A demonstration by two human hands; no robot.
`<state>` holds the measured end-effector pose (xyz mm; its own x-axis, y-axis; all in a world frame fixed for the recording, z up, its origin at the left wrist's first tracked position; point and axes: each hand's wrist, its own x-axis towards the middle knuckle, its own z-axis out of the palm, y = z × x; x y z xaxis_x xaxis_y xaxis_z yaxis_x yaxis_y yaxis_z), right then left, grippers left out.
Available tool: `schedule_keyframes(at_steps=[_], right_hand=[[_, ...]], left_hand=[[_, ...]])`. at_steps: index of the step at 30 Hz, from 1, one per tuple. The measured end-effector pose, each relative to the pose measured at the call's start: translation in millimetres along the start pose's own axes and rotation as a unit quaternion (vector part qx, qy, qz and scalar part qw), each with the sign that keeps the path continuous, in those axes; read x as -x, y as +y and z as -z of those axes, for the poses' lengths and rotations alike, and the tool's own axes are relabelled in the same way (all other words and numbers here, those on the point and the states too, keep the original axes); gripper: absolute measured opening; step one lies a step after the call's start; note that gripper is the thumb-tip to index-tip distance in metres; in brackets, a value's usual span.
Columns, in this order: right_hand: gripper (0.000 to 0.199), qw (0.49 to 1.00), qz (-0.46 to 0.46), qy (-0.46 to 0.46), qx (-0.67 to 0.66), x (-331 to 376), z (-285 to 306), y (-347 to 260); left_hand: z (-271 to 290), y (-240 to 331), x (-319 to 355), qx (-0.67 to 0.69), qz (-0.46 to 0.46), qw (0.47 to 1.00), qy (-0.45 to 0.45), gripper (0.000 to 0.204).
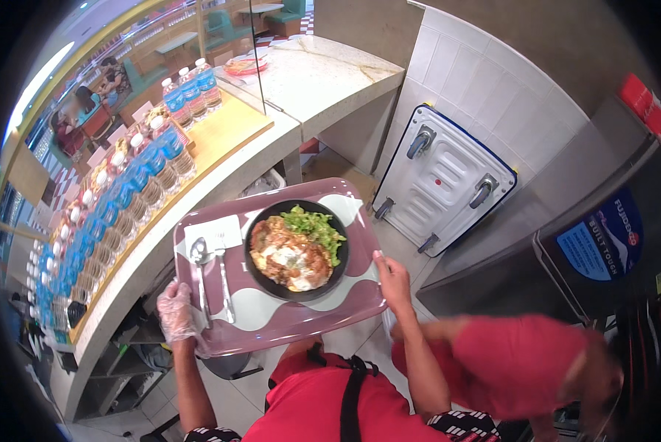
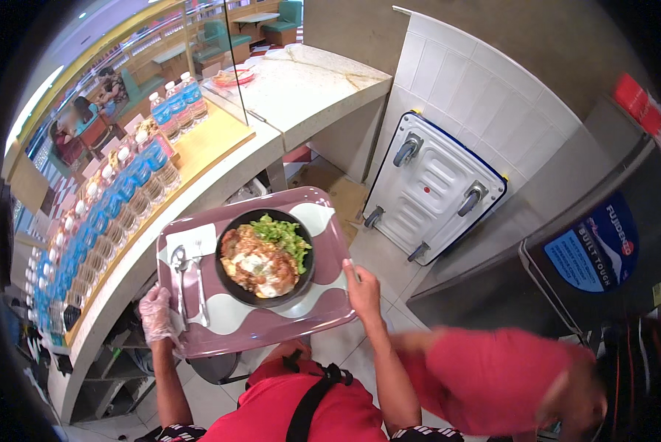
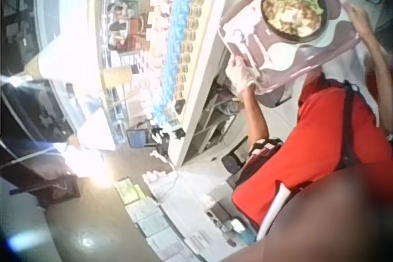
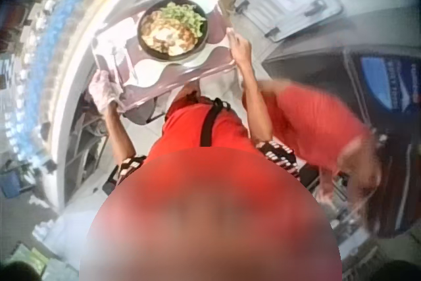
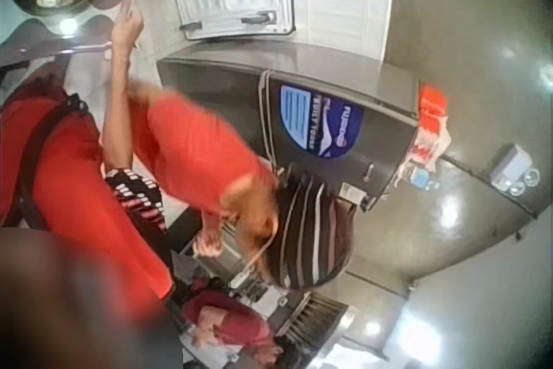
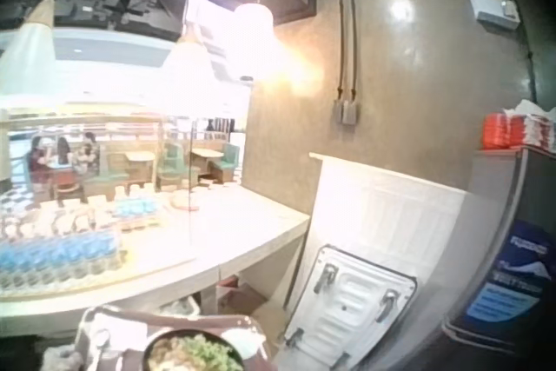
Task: The person assembles a rice bowl by adding lettuce to a bowl of rice, then retrieves a pan of cooked egg and meat from the stove and pours it over the rice. They season the dish with a shaker and place the bowl on a tray with cutlery before carrying it to the service counter.
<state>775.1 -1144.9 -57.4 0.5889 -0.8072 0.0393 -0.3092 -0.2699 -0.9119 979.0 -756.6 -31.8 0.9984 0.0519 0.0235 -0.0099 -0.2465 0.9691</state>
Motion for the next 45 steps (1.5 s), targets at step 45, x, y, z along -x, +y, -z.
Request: schedule_keyframes(at_steps=[45], right_hand=[[0.045, 0.804, 0.313, -0.085, 0.499, -955, -109, -39]], left_hand=[[-678, 150, -479, -0.093, 0.012, 0.984, 0.152, 0.03]])
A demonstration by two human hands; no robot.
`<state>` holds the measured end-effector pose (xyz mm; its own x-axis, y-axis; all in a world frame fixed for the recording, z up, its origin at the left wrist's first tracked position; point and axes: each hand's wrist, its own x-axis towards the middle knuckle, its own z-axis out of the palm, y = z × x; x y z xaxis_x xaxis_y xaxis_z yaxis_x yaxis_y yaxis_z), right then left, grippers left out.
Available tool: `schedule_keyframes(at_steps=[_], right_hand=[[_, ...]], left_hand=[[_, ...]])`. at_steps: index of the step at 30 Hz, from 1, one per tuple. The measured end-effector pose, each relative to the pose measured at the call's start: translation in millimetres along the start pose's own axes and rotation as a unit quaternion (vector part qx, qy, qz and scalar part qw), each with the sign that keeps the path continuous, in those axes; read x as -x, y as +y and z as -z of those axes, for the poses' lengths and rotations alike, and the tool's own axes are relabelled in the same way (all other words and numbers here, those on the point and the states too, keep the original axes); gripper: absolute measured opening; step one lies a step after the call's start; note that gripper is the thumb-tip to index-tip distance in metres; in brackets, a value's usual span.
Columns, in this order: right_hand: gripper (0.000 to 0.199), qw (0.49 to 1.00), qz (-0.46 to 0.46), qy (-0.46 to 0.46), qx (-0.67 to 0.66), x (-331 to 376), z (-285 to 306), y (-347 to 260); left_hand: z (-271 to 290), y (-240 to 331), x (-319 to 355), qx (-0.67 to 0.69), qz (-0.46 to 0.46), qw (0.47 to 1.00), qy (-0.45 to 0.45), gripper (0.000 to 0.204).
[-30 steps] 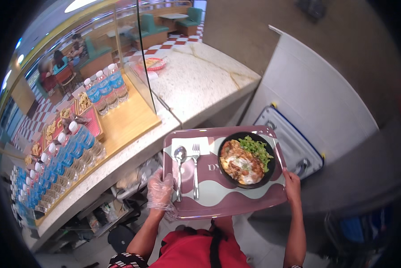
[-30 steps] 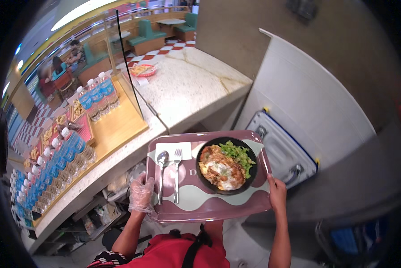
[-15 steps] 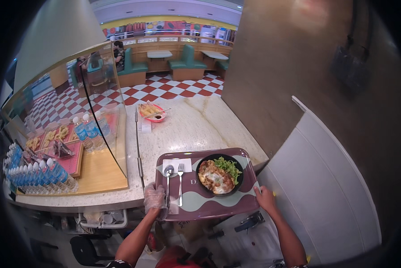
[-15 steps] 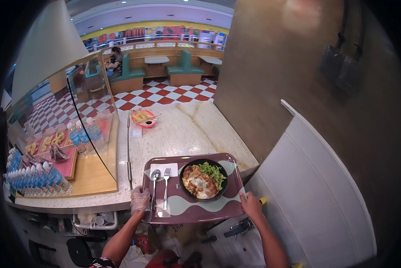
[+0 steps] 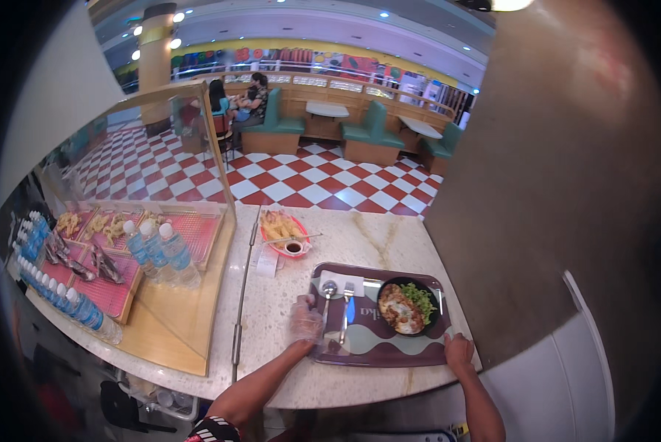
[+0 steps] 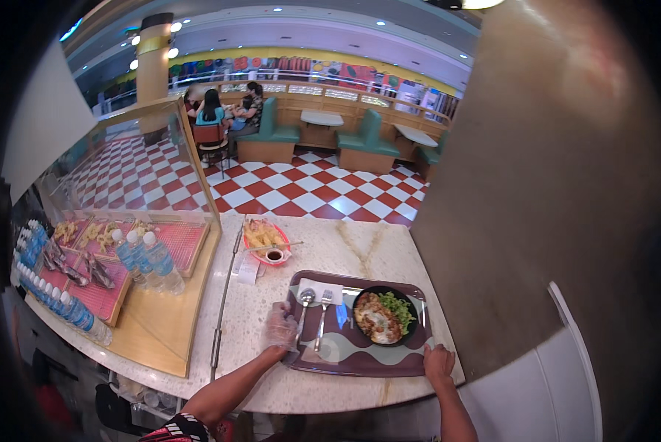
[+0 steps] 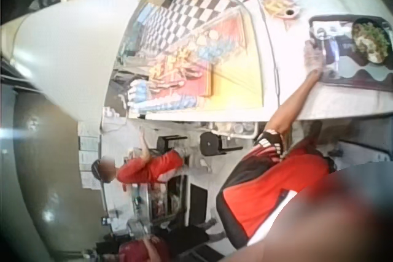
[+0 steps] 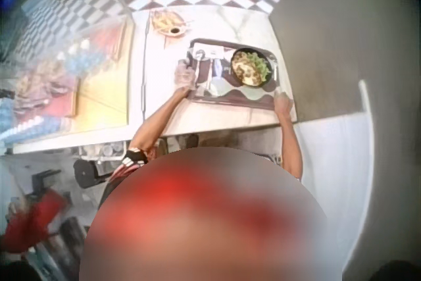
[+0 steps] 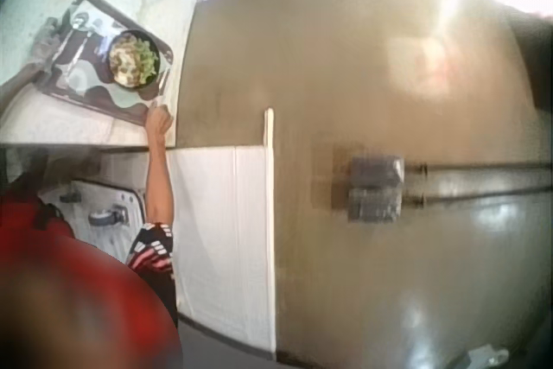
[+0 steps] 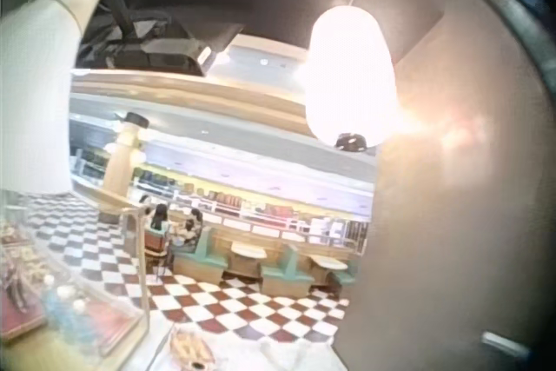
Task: The person assembles a rice bowl by adding lettuce to a bowl of rice, then retrieves a pan of cooked egg and meat from the stove and pours it over the rice. They season the dish with a shaker and place the bowl on a tray with cutlery before carrying it to the service counter.
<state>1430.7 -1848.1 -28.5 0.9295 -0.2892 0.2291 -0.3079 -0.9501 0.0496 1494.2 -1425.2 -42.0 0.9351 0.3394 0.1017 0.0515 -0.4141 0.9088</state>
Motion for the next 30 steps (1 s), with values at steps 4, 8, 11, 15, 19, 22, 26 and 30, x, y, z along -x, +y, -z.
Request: schedule_keyframes(at_steps=[4, 8, 11, 15, 19, 22, 26, 30], right_hand=[[0.046, 0.999, -0.038, -0.017, 0.025, -81, -27, -12], [0.045, 0.995, -0.077, -0.064, 0.018, -155, -32, -20], [0.047, 0.993, -0.072, -0.075, -0.047, -192, -55, -15], [0.047, 0.993, -0.052, -0.031, -0.1, -223, -86, 19], [0.047, 0.954, 0.034, 0.259, -0.147, -204, -103, -2], [0.029, 0.919, 0.073, 0.273, -0.275, -94, -88, -62], [0.025, 0.852, 0.259, 0.056, -0.452, 64, -38, -171], [0.02, 0.767, 0.492, 0.026, -0.411, 123, 8, -228]], left_hand=[[-43, 6, -46, -0.027, -0.05, 0.997, 0.05, 0.026], [-81, 2, -91, -0.053, -0.09, 0.994, 0.02, 0.014], [-108, -4, -117, -0.08, -0.099, 0.99, 0.066, 0.005], [-125, -8, -132, -0.027, -0.017, 0.995, -0.099, 0.01], [-94, -20, -87, -0.08, -0.062, 0.99, -0.102, 0.027], [-48, -41, 3, 0.052, -0.148, 0.987, 0.028, 0.035], [35, -71, 110, 0.067, -0.085, 0.99, -0.087, 0.035], [107, -79, 203, 0.142, 0.06, 0.976, -0.153, 0.045]])
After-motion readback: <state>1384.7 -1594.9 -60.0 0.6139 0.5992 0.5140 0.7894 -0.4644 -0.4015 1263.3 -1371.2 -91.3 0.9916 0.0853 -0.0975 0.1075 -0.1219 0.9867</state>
